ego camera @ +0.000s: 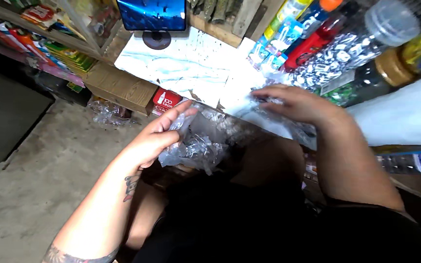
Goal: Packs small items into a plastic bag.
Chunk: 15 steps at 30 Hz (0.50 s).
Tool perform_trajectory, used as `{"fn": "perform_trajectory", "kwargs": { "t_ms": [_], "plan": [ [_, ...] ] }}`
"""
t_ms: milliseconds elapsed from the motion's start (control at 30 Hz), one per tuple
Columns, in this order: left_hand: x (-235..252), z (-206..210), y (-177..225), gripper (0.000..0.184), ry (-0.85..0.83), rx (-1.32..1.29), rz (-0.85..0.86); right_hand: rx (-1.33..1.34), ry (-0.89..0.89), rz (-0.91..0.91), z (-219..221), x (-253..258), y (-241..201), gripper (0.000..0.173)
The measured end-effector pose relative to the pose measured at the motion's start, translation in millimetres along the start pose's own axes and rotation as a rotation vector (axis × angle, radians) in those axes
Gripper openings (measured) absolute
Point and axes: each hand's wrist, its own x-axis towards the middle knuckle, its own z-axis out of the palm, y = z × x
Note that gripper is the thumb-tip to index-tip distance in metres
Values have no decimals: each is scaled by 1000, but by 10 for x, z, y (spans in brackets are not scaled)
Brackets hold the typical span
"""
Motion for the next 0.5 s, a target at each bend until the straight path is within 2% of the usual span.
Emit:
{"fn": "perform_trajectory", "kwargs": {
  "t_ms": [100, 200, 300, 400, 500],
  "plan": [
    [0, 3, -10, 78, 0, 3, -19, -116, 77, 386, -282, -306, 379, 37],
    [-53, 29, -34, 80, 30, 16, -44, -139, 77, 598, -292, -529, 652, 37],
    [-91, 37, -95, 81, 72, 23, -39, -89, 78, 618, -117, -627, 693, 41],
    [-37, 28, -33, 77, 34, 70, -67, -67, 168, 547, 118, -599, 647, 45],
    [-40, 51, -84, 82, 72, 56, -54, -127, 233, 462, 202, -488, 650, 46]
  ]
}}
